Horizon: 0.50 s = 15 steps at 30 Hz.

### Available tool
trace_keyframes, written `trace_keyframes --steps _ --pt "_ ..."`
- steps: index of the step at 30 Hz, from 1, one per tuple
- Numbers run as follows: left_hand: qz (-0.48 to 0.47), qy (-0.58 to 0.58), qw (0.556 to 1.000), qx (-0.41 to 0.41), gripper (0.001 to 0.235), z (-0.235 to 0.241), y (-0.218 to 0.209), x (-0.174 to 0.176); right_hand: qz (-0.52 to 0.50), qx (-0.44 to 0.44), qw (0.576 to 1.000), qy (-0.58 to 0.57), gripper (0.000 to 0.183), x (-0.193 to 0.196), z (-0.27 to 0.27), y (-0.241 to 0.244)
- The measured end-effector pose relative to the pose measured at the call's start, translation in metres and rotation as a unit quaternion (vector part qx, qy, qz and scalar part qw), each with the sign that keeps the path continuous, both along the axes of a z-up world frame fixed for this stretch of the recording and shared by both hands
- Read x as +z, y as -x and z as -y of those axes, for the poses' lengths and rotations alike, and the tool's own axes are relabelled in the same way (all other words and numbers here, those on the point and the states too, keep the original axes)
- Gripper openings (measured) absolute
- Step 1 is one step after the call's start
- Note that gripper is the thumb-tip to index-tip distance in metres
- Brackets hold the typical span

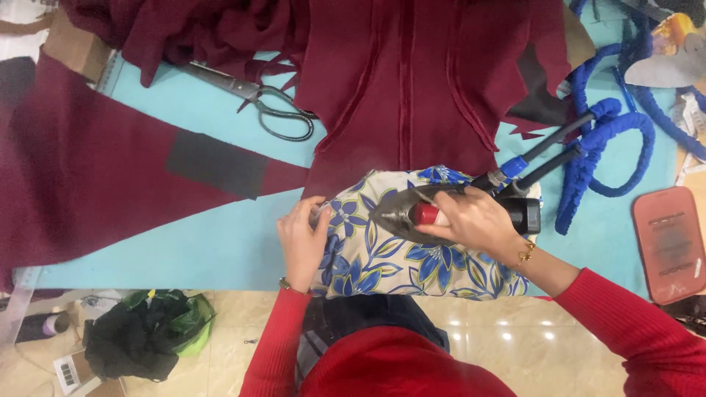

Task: Ironing a piece of floral fabric and then cutting out pattern pieces from a larger maroon fabric using tailor shears.

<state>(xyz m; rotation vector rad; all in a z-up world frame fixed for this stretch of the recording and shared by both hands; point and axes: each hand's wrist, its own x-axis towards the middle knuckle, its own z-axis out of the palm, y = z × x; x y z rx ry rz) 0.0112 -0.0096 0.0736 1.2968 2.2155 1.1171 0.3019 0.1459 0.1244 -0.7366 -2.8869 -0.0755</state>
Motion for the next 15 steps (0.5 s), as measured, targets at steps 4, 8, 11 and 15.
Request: trace_keyframes --steps 4,8,11,15 --pt "-0.006 0.003 1.0 -0.01 0.012 -0.008 0.006 0.003 -0.022 0.068 0.997 -0.03 0.054 0.005 -0.001 -0.008" --pt "-0.014 0.004 1.0 -0.019 0.01 -0.013 0.012 -0.013 -0.04 0.072 0.996 -0.045 0.054 -0.001 -0.001 -0.01" --pt "-0.013 0.024 0.999 -0.023 0.01 -0.013 0.013 -0.014 -0.048 0.077 0.995 -0.045 0.055 0.0 -0.001 -0.009" --pt "-0.02 0.042 0.998 -0.032 0.014 -0.017 0.016 -0.004 -0.055 0.08 0.994 -0.052 0.055 0.003 -0.002 -0.006"
